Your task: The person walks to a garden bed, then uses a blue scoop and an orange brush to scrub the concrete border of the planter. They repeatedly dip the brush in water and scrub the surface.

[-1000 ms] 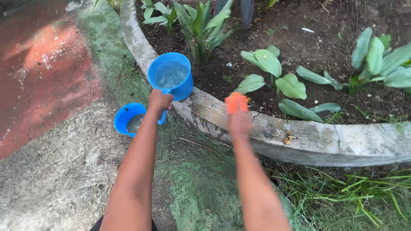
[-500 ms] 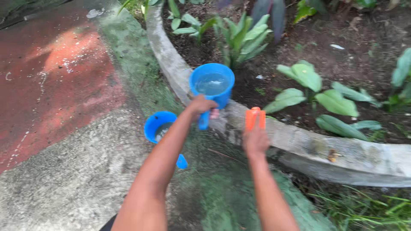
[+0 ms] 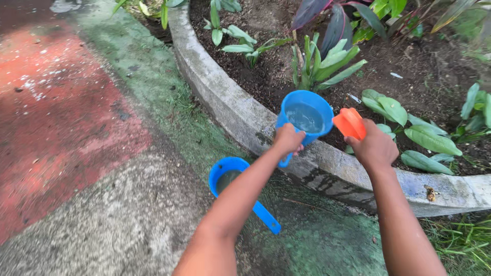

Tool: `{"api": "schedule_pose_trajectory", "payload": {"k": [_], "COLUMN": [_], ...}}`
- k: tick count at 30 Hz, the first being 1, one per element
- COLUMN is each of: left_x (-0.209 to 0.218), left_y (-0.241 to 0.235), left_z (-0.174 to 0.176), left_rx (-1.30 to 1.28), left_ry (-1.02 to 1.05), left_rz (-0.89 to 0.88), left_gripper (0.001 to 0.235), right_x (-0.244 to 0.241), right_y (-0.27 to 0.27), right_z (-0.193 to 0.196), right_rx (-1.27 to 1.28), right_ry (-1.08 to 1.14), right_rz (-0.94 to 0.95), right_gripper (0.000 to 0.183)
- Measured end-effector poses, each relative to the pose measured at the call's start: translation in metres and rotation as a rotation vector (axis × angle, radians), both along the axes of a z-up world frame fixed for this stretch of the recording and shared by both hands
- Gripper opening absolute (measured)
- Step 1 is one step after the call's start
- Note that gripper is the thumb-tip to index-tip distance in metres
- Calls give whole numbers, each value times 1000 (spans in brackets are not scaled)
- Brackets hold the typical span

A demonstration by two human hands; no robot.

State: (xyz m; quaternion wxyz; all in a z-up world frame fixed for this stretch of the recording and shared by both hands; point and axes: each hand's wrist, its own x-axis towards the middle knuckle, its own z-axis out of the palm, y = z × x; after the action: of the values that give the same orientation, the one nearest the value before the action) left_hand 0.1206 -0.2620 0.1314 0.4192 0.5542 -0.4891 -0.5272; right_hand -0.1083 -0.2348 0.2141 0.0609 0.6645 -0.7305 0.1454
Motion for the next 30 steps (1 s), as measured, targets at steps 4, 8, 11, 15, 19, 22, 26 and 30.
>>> {"api": "schedule_pose_trajectory", "payload": {"k": [4,8,11,15,19,22,26,30], "left_x": [-6,0,5,6,10,8,18,28], "left_y": [-1,3,12,28,22,21,2,-3], "left_z": [11,21,35,38,28,9,-8,-10], "left_rx": [-53,-183,-217,-124,21,32,7,-9], "left_ry": [-49,-168,-157,-116,-36,74,-55,7], "left_rz": [-71,-202,-221,-241,-172,-136,-89,-59], "left_gripper": [14,21,20,22,24,15,25,30], "right_x": [52,70,74,73,70,34,-62,-115], "right_y": [-27,-67,-89,-78,-65,-55,-32,12], "right_z": [5,-25,-47,-61,-46,-47,-68,-106], "right_rx": [-21,-45,44,112,-19,-271,-255,-93], "right_ry": [428,502,336,146,70,-68,-496,-495], "right_rz": [144,196,163,146,129,83,-46,-384], "right_gripper": [44,26,27,25,33,36,51,77]}}
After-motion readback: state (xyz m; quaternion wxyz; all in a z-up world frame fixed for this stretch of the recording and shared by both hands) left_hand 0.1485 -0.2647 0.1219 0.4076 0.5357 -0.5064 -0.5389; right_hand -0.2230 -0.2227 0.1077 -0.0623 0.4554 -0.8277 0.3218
